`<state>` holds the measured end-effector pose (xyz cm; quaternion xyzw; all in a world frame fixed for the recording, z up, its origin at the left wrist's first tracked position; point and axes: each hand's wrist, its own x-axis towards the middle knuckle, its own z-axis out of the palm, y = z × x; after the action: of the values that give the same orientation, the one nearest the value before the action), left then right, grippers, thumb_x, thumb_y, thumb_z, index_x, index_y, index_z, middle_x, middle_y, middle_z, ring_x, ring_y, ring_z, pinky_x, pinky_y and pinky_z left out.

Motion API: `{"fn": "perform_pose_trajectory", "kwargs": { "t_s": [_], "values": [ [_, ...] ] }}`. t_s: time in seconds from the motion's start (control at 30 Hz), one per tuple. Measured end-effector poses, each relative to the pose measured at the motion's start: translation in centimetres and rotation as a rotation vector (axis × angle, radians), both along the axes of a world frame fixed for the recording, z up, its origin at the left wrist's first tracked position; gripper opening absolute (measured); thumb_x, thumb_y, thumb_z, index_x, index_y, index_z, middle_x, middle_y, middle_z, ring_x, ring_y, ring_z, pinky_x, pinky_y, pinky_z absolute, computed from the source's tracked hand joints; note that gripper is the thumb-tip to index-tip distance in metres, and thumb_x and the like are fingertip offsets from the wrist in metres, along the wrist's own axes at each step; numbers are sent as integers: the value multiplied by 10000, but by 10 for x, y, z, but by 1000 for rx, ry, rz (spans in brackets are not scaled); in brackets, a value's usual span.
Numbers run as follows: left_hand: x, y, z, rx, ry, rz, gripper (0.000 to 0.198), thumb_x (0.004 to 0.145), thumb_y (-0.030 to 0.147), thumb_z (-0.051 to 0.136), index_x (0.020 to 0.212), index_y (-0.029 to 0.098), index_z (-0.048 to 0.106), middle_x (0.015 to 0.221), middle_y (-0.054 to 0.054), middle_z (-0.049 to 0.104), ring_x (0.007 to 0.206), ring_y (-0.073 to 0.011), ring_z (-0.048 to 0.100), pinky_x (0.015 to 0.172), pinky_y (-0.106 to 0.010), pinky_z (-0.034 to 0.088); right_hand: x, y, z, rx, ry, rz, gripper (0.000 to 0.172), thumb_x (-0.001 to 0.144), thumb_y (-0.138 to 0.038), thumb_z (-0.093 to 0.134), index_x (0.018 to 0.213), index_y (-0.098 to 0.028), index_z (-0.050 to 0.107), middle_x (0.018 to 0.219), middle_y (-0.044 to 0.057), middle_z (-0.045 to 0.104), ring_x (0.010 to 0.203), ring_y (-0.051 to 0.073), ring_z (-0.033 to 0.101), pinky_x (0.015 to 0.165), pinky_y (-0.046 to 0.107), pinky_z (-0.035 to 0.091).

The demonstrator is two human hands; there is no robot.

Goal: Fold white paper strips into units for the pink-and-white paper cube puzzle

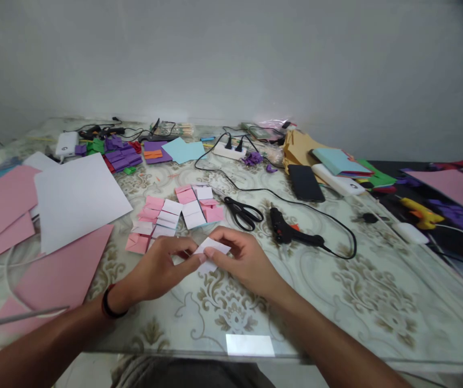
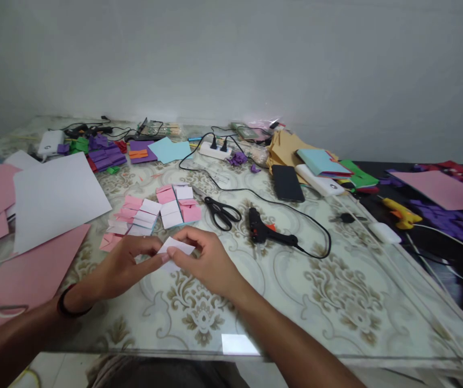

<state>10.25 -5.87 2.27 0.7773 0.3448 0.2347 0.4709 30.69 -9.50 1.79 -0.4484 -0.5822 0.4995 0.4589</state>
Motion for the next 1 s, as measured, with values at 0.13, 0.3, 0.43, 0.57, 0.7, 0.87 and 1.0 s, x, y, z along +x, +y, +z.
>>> {"fn": "perform_pose_trajectory", "kwargs": {
  "t_s": [0.13, 0.3, 0.43, 0.57, 0.7, 0.87, 1.0],
  "values": [
    [1, -5, 2, 143, -2, -24, 375, 1019, 284, 570, 672, 161, 497, 654, 50, 468, 627, -88, 410, 614, -250, 321, 0, 1, -1, 55, -63, 27, 86, 871, -268, 712, 834, -198, 677, 795, 0, 657, 756, 164, 573, 719, 295, 431],
    [-3, -5, 3, 148, 7, -67, 422, 1034, 298, 559, 648, 165, 455, 617, 58, 420, 592, -83, 379, 587, -258, 294, -1, 0, -3, 53, -36, 56, 83, 870, -272, 713, 845, -203, 673, 799, 1, 653, 758, 167, 571, 710, 295, 424],
    [-4, -6, 4, 137, 17, -71, 435, 1026, 285, 567, 629, 165, 436, 598, 59, 387, 581, -81, 363, 570, -258, 281, 0, 0, -5, 13, -29, 73, 105, 875, -290, 722, 850, -196, 683, 799, 5, 644, 746, 162, 563, 668, 284, 412],
    [-3, -7, 5, 141, 17, -78, 440, 1011, 264, 575, 610, 163, 425, 579, 61, 357, 569, -80, 339, 556, -261, 263, 0, 0, -5, 5, -17, 103, 132, 884, -294, 732, 821, -191, 679, 774, -3, 632, 729, 153, 566, 664, 275, 418],
    [-2, -7, 5, 163, -6, -89, 425, 999, 225, 579, 608, 162, 422, 574, 64, 349, 563, -75, 332, 554, -257, 258, 0, -1, -4, 64, -6, 114, 110, 890, -256, 730, 814, -191, 685, 781, -5, 634, 736, 148, 575, 688, 275, 428],
    [-2, -7, 4, 198, -36, -60, 418, 1011, 243, 590, 624, 160, 456, 583, 63, 389, 563, -73, 353, 557, -247, 276, 0, -1, -2, 85, 0, 92, 107, 908, -264, 727, 828, -196, 704, 803, 4, 654, 758, 156, 590, 709, 283, 439],
    [-2, -7, 2, 208, -61, -52, 425, 1021, 264, 590, 626, 164, 468, 584, 63, 378, 558, -79, 346, 557, -254, 278, 1, 0, -1, 73, -8, 87, 103, 909, -261, 707, 828, -200, 688, 791, 5, 650, 752, 162, 579, 708, 292, 438]
  ]
}}
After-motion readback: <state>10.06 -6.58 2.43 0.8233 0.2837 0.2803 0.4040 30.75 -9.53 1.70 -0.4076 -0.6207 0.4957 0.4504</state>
